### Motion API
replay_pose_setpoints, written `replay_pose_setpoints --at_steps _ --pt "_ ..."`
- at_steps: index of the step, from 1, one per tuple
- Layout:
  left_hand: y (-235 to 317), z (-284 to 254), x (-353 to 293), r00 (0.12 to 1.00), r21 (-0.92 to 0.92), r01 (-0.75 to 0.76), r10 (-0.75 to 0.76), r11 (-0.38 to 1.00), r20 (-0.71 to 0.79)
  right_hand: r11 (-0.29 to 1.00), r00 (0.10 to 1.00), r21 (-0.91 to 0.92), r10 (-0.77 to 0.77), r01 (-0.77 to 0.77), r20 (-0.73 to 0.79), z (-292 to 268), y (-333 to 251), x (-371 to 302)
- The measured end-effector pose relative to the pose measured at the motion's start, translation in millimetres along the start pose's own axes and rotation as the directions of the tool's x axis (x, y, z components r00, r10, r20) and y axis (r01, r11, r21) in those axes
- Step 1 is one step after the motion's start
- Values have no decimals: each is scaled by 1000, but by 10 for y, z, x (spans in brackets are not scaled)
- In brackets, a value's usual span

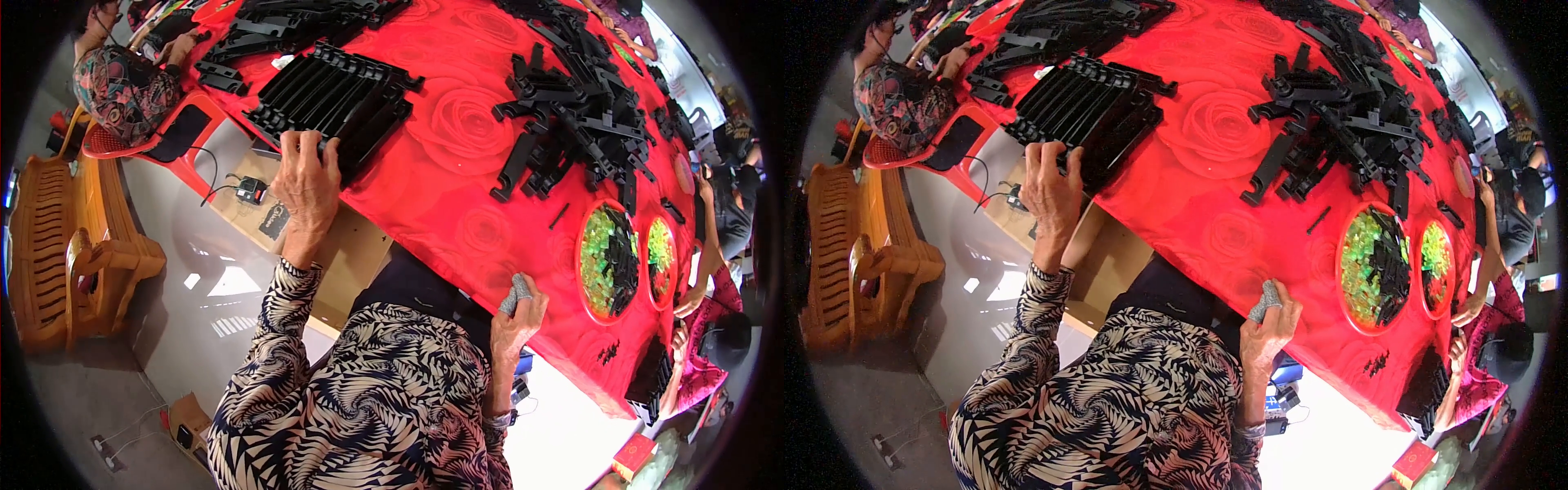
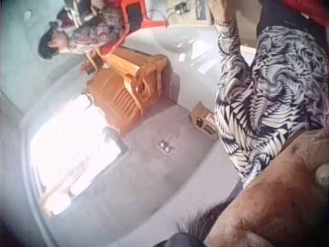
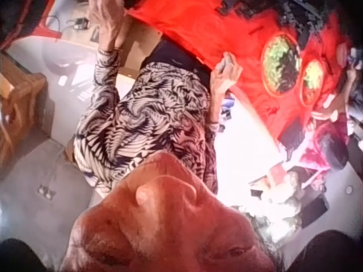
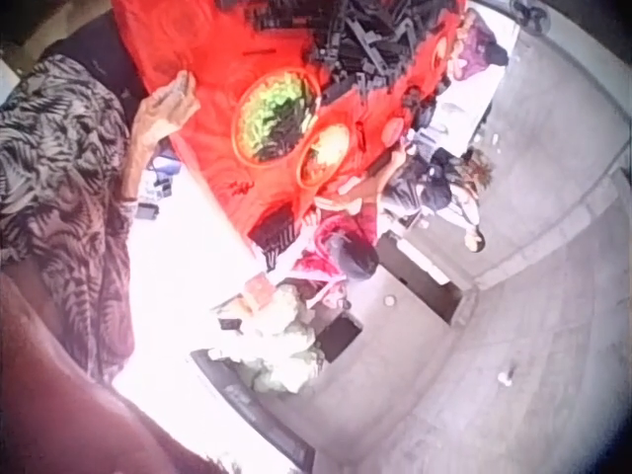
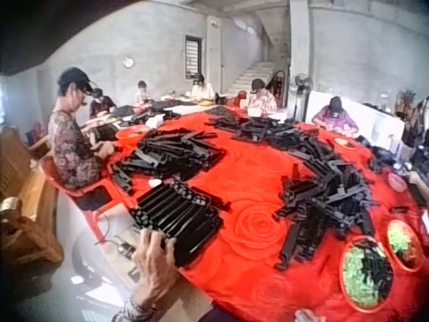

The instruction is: The person assembles plastic toy gun parts by inserting small green components from a tray into black plastic housings by hand, fitting the pieces together, and stacking the completed housings on the table.

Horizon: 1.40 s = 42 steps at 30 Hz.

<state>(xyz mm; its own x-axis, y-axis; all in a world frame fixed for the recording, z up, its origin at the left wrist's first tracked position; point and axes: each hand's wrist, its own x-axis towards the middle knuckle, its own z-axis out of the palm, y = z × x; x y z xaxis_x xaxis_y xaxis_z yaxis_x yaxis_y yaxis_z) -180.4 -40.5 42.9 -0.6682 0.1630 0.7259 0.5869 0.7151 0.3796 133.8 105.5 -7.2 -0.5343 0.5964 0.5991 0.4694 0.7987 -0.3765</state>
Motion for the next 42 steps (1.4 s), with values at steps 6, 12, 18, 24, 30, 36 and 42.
replay_pose_setpoints --at_steps 6,12,18,24,30,36,42 --pt "-72 6 -20 1000 12 -14 14 1000 -14 1000 1000 13 -27 27 -5 27 -8 29" --pt "-63 -8 -47 999 30 -1 3 1000 -34 999 999 -3 -35 35 -7 1 50 -7" --pt "-39 28 -63 999 22 -7 8 1000 -37 999 999 -34 -37 37 -20 -45 86 -53" --pt "-176 -57 -27 999 12 -32 32 999 -35 999 999 10 -38 38 -3 47 107 -79" --pt "-89 -37 -83 999 32 -5 6 999 -33 998 1000 63 -10 10 0 55 141 -58" --pt "384 29 -276 984 -490 -126 170 862 45 994 999 108 -2 7 -47 68 287 -108" --pt "1037 473 -470 795 -605 -4 370 796 481 994 999 107 3 2 -51 31 235 -91"
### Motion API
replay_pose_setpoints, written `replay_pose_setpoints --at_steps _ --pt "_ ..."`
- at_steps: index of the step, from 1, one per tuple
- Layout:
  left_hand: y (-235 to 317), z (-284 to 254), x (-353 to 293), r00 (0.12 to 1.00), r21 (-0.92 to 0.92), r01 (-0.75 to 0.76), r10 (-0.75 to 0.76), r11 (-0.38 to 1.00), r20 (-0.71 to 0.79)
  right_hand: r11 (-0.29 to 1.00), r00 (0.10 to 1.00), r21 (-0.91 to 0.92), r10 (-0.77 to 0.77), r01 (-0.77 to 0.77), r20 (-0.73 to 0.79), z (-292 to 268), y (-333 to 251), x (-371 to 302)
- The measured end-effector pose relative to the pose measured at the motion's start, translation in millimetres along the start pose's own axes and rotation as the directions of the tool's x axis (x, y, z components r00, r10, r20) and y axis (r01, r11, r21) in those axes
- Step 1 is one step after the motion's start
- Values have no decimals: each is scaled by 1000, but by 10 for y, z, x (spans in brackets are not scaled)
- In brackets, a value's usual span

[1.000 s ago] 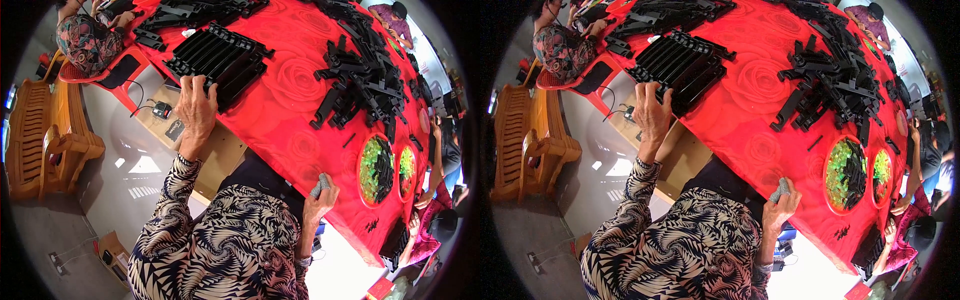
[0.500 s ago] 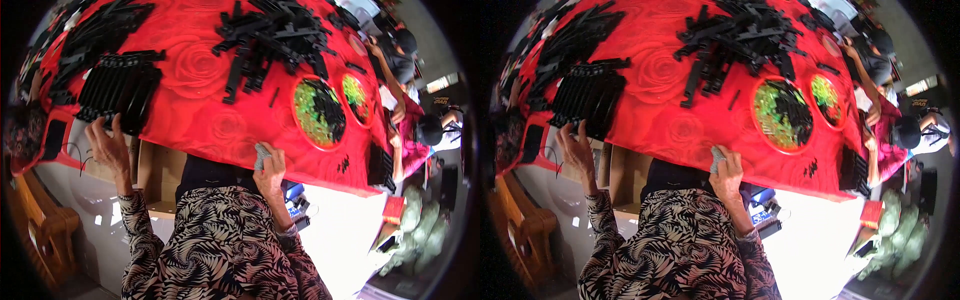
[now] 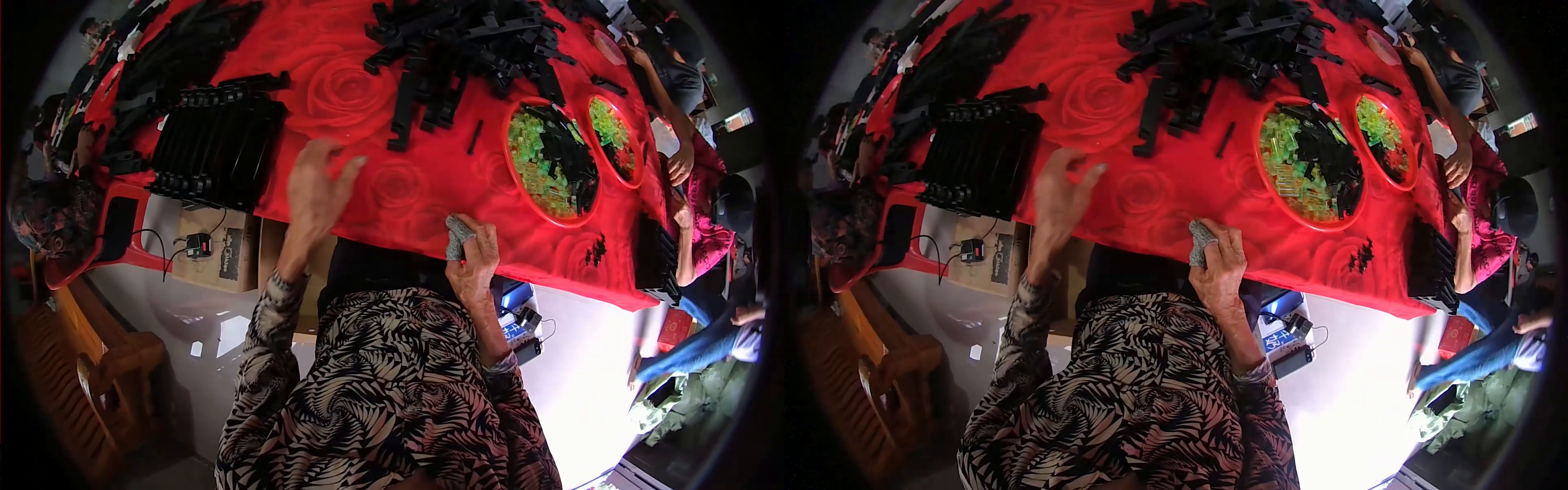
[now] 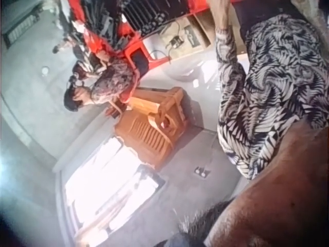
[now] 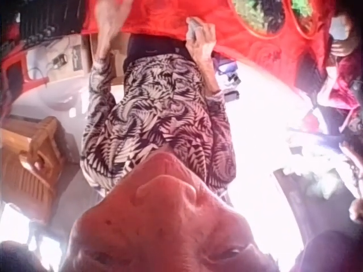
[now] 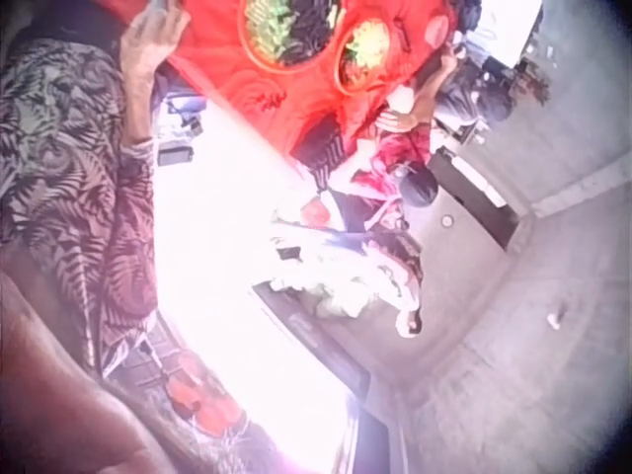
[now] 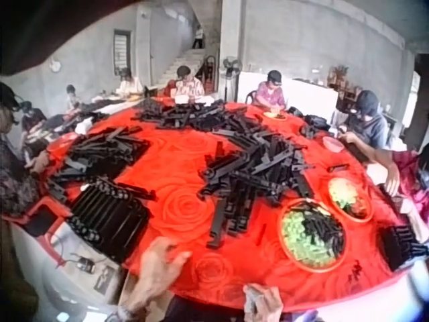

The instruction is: The person assembles plastic toy gun parts by inserting small green components from a tray into black plastic housings by hand, fitting the pieces together, and stacking the completed housings on the table.

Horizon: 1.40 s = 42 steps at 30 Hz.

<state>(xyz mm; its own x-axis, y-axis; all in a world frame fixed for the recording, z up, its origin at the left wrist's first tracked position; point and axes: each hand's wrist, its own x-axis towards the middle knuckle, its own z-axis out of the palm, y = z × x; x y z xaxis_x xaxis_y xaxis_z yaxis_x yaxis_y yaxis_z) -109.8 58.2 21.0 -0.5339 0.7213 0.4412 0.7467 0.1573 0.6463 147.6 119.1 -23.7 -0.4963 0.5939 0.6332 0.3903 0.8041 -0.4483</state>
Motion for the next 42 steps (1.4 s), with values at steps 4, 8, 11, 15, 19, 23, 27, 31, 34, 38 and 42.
replay_pose_setpoints --at_steps 4,8,11,15,19,23,27,31,34,38,42 --pt "320 259 218 997 104 -24 16 994 74 999 999 47 -7 9 -36 5 -80 48" --pt "347 514 297 990 156 -75 55 985 130 998 999 64 -7 10 -44 7 -75 43" --pt "300 659 281 986 138 -117 99 983 136 998 999 61 -7 10 -50 8 -68 43" --pt "285 648 227 979 125 -187 174 974 104 999 1000 42 -14 15 -27 -10 -70 46" --pt "259 522 93 955 113 -287 276 951 106 998 999 62 -7 9 -39 -5 -88 60" --pt "365 252 -297 985 -96 -81 94 992 147 997 999 75 -14 16 -35 -13 -104 78" --pt "479 -2 -620 900 -630 418 -207 655 383 999 999 44 -18 20 -50 -19 -80 43" --pt "341 -164 -951 789 -725 613 -200 314 580 998 1000 62 10 -9 -23 -28 -66 41" --pt "274 -265 -1154 688 -699 711 -134 -74 713 993 998 105 60 -56 -30 -59 -92 85" --pt "273 -255 -1314 590 -543 698 -55 -467 806 914 957 297 291 -278 -1 -72 -101 62" --pt "216 -128 -1359 551 -471 670 -40 -573 833 888 931 288 361 -359 49 -83 -114 59"
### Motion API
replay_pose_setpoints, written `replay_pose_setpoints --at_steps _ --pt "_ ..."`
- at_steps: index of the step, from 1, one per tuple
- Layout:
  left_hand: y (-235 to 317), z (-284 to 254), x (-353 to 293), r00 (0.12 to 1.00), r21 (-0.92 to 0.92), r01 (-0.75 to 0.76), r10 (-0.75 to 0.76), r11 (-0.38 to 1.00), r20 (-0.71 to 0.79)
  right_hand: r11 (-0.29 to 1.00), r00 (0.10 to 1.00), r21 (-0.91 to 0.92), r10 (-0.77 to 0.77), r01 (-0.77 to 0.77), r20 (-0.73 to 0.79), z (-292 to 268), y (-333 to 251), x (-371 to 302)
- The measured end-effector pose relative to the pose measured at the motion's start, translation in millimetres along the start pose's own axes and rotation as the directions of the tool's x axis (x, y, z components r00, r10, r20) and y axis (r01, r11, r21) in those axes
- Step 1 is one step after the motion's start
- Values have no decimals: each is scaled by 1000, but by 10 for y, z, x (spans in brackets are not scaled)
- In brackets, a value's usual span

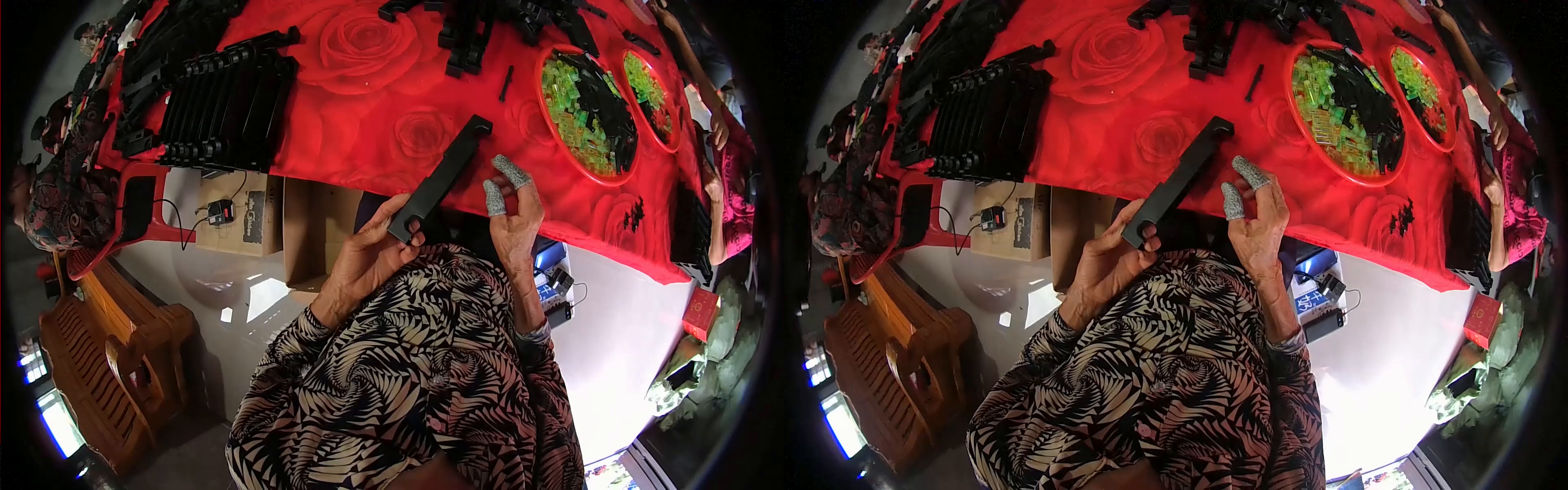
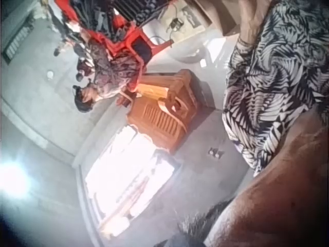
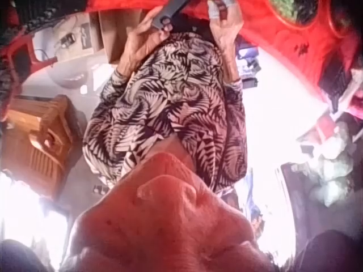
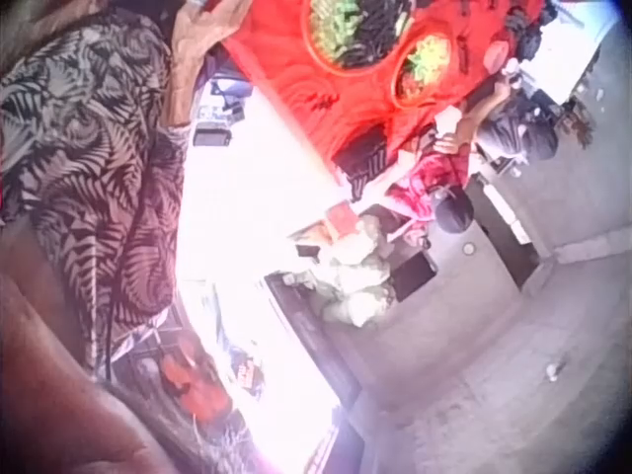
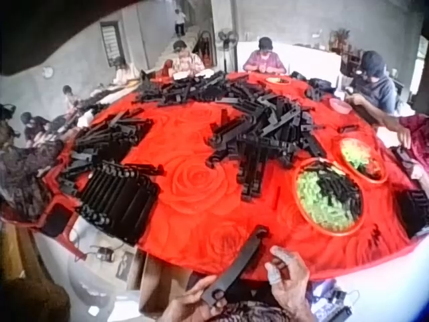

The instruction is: The person assembles plastic toy gun parts by inserting small green components from a tray into black plastic housings by hand, fitting the pieces together, and stacking the completed housings on the table.

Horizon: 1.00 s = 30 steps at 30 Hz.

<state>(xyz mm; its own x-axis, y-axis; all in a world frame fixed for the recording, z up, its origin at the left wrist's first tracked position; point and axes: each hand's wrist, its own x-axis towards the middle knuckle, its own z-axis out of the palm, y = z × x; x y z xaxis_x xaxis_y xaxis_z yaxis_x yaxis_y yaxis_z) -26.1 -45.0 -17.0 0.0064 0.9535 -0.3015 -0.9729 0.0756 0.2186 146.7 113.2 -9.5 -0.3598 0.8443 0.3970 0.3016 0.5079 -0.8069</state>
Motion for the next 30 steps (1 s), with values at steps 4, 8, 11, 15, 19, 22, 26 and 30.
replay_pose_setpoints --at_steps 4,8,11,15,19,22,26,30 --pt "11 106 -10 999 59 -19 22 998 -40 990 991 -44 -132 131 -16 29 47 1" --pt "28 67 -17 992 391 -100 120 915 -28 990 991 -52 -131 131 -8 9 33 -14" --pt "13 150 -14 970 626 -110 221 772 -103 1000 1000 -5 -14 14 -8 0 38 -28" --pt "21 175 -9 946 771 -85 294 632 -136 998 998 -12 -55 55 -10 -17 13 -1" --pt "104 21 30 982 527 -18 115 850 -151 997 997 -18 -71 71 -14 -8 -9 12" --pt "108 -50 38 994 357 27 12 934 -108 998 998 -14 -59 59 -9 -9 -10 7" --pt "105 -73 43 996 187 72 -59 980 -72 998 998 3 -55 55 -12 -3 42 1" --pt "89 -96 49 996 85 75 -71 994 -48 992 993 -36 -118 118 -10 2 70 -5"
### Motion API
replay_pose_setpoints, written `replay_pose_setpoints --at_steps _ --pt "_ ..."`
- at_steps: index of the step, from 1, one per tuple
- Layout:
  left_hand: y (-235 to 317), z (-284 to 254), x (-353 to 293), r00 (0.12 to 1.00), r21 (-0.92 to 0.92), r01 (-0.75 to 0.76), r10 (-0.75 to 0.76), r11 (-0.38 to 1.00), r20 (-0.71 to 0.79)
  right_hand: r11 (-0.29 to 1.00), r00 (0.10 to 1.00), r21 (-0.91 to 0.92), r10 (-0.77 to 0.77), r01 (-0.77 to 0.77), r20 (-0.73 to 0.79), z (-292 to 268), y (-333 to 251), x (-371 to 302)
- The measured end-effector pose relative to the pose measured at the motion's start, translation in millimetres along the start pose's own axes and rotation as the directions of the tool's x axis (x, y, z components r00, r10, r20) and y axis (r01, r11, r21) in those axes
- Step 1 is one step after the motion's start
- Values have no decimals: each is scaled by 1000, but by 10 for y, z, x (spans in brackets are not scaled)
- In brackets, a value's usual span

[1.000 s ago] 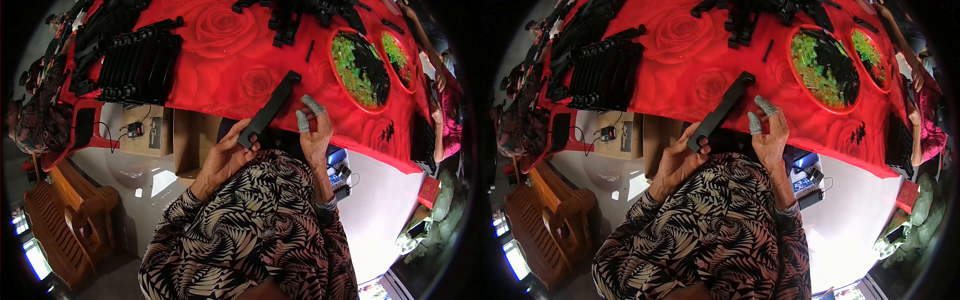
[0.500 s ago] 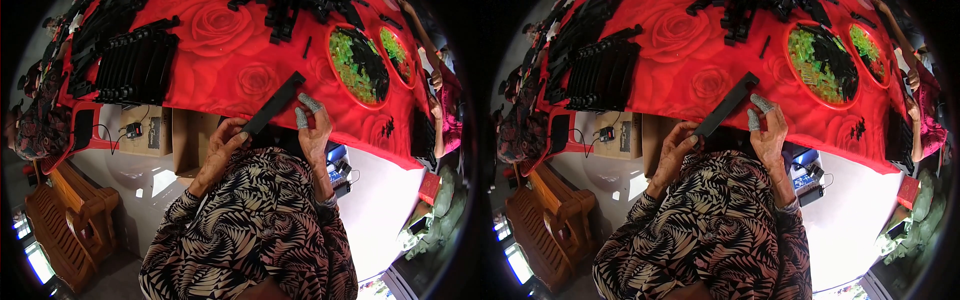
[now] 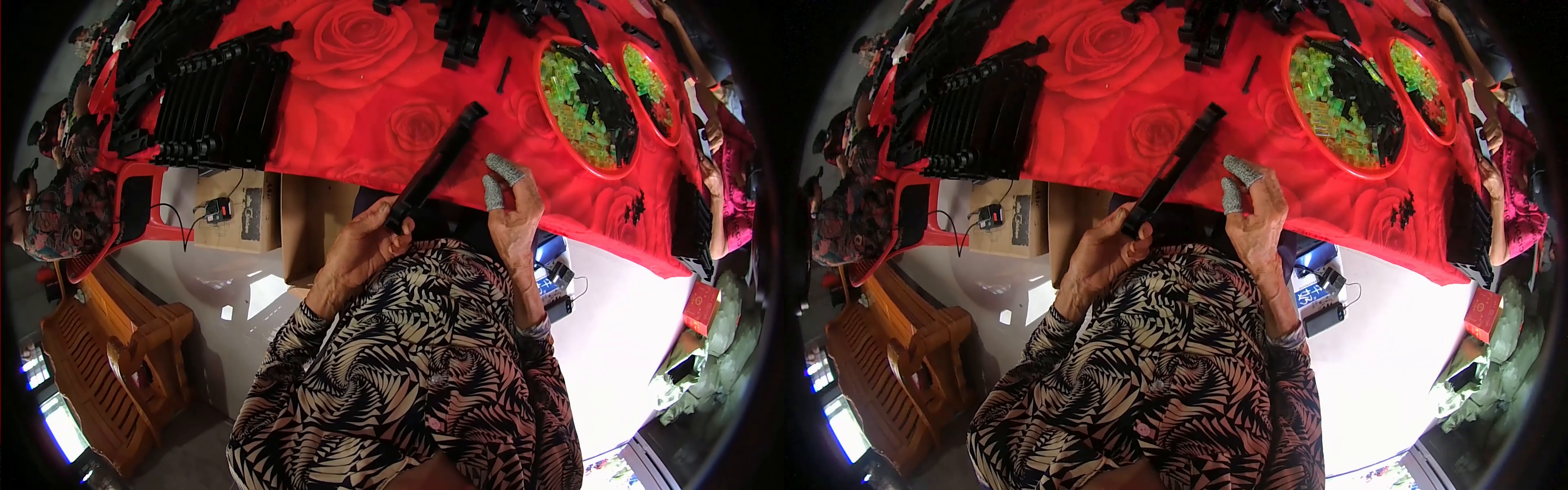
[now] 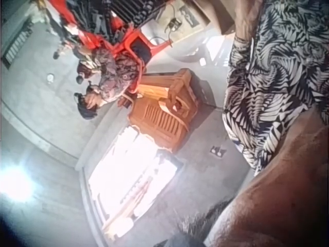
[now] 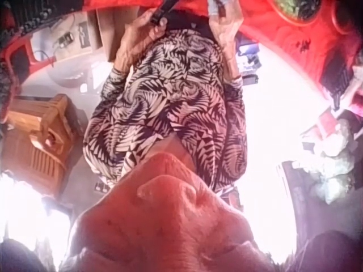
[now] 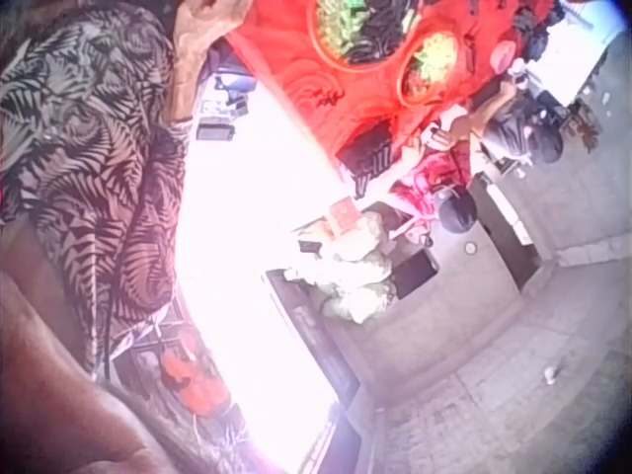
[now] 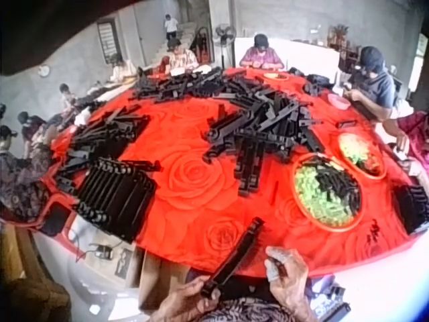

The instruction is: The person assembles plastic toy gun parts by inserting small green components from a tray into black plastic housings by hand, fitting the pieces together, and stacking the completed housings on the table.

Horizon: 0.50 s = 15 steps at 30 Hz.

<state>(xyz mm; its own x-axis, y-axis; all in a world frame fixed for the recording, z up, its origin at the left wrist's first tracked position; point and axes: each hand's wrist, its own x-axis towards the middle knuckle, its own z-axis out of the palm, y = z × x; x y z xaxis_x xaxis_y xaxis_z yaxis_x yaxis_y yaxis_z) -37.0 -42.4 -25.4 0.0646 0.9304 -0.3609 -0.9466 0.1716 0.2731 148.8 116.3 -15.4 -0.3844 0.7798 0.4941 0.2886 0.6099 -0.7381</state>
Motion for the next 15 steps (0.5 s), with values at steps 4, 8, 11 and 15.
replay_pose_setpoints --at_steps 4,8,11,15 --pt "-53 40 6 999 73 -14 12 997 36 960 960 129 228 -250 164 -52 -283 -30" --pt "-180 207 36 997 409 -78 71 909 32 926 911 259 166 -276 377 -23 -546 -96" --pt "-324 205 109 984 663 -175 153 727 92 875 853 267 254 -403 455 17 -684 -147" --pt "-243 348 15 976 833 46 154 552 -156 987 856 138 -144 86 496 -67 -673 -14"
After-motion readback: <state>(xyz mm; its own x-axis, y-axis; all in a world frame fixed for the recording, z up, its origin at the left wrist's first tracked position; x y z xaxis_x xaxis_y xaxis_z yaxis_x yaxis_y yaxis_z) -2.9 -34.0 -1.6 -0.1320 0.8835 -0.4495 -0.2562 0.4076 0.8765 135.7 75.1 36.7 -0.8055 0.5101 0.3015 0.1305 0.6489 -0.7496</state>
